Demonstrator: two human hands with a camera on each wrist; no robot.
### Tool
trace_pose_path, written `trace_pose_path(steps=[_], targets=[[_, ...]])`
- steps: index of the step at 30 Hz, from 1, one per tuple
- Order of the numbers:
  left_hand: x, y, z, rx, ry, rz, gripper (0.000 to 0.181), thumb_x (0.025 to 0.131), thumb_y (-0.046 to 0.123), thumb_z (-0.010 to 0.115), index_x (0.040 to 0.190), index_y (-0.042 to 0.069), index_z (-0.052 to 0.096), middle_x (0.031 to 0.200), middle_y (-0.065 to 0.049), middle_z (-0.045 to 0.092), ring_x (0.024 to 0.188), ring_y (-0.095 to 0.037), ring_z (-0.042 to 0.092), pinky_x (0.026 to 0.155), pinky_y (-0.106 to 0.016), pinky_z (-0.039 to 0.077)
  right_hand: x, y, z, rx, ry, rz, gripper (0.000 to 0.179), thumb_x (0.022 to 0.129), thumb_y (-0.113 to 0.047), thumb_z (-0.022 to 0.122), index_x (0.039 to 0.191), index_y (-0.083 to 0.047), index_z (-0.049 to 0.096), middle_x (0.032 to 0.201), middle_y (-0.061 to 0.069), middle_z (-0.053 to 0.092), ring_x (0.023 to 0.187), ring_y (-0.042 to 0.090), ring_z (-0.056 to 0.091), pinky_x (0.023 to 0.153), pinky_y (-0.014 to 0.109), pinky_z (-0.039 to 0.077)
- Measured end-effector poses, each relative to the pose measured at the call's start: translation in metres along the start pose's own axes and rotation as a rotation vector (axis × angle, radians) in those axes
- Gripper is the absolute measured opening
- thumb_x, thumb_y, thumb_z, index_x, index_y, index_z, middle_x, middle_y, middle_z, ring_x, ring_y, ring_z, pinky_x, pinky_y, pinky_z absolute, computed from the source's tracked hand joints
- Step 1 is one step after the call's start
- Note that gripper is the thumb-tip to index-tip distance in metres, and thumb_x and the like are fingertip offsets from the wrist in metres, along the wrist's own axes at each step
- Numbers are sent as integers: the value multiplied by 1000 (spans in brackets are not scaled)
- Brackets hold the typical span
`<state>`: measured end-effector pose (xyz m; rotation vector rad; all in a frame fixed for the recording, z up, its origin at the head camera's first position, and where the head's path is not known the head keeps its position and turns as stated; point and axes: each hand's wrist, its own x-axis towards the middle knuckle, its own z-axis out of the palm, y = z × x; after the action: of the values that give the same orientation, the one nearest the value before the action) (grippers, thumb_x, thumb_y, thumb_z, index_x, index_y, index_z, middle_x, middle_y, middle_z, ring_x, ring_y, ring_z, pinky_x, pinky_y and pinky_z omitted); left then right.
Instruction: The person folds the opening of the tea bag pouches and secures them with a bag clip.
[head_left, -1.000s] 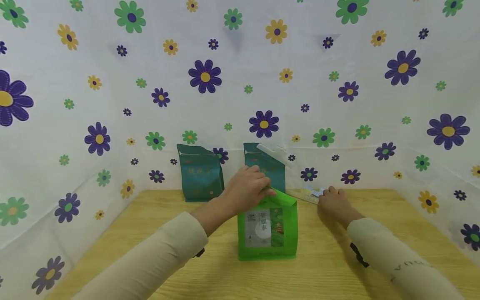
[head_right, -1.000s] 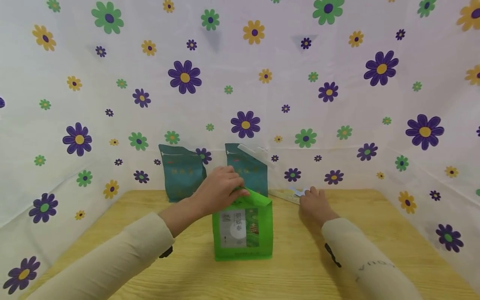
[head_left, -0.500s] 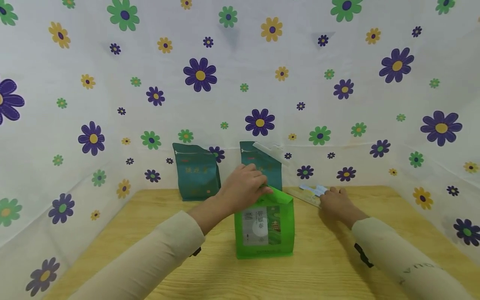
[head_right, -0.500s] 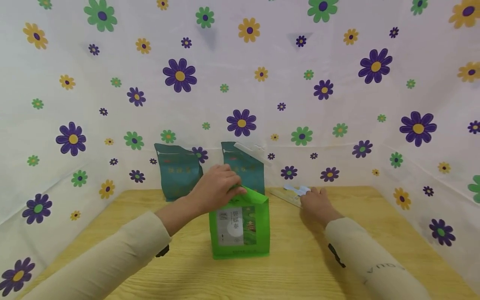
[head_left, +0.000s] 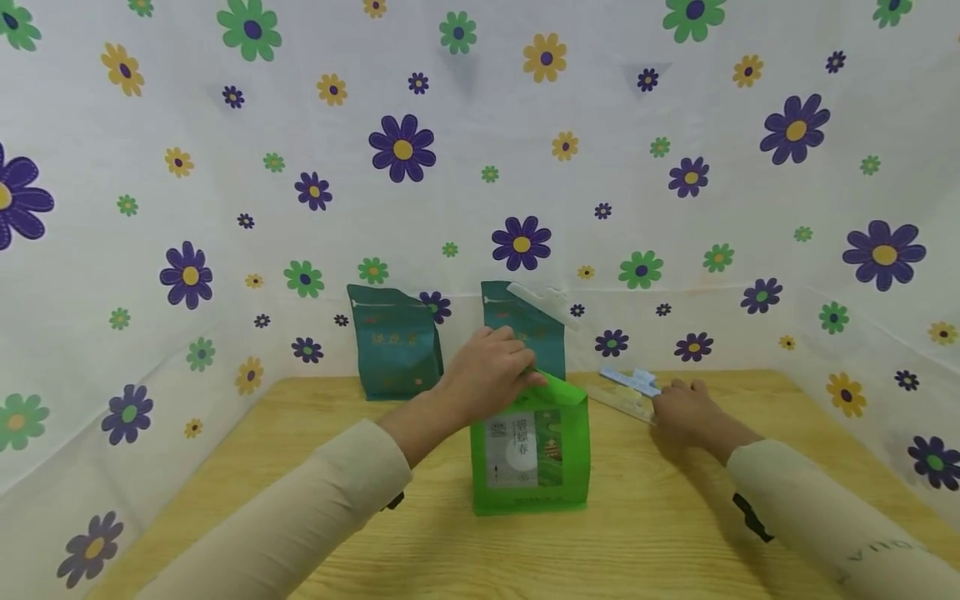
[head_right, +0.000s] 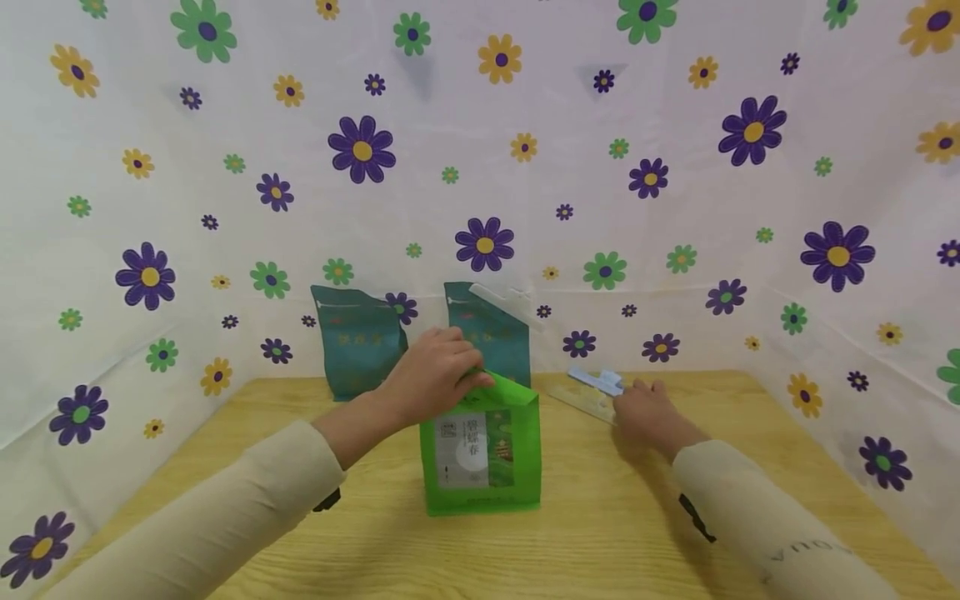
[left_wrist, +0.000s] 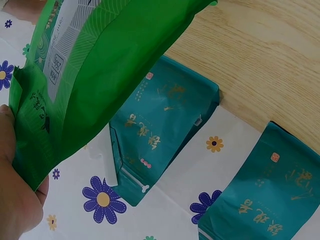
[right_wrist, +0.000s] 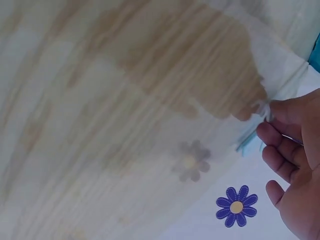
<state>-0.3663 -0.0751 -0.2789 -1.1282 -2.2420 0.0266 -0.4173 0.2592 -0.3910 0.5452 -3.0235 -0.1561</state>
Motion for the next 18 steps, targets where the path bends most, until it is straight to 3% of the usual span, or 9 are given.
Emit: trace_pose_path(steps=[5, 13, 18], targets=[[0, -1, -1, 5, -15, -6, 28, 98, 41, 62, 90, 15, 72, 84, 5, 72, 77, -14, 49, 70, -28, 37, -4, 1, -6, -6, -26, -34, 16, 90, -14, 62, 74, -11, 60, 79, 2, 58, 78, 23, 46, 75, 45, 31], [0, -4, 0, 15, 20, 6, 27, 97, 40, 63, 89, 15, 71, 83, 5, 71, 76, -14, 49, 70, -28, 37, -17, 2, -18, 26, -56, -106, 28, 90, -13, 65, 64, -16, 57, 66, -5, 50, 71, 17, 41, 71, 40, 24], [0, -2, 2, 19, 7, 11, 27, 98, 40, 62, 89, 16, 71, 83, 6, 71, 77, -13, 51, 70, -28, 38, -20, 3, -25, 65, -104, -72, 32, 94, -25, 65, 65, -16, 56, 64, -5, 51, 66, 16, 43, 71, 41, 26]])
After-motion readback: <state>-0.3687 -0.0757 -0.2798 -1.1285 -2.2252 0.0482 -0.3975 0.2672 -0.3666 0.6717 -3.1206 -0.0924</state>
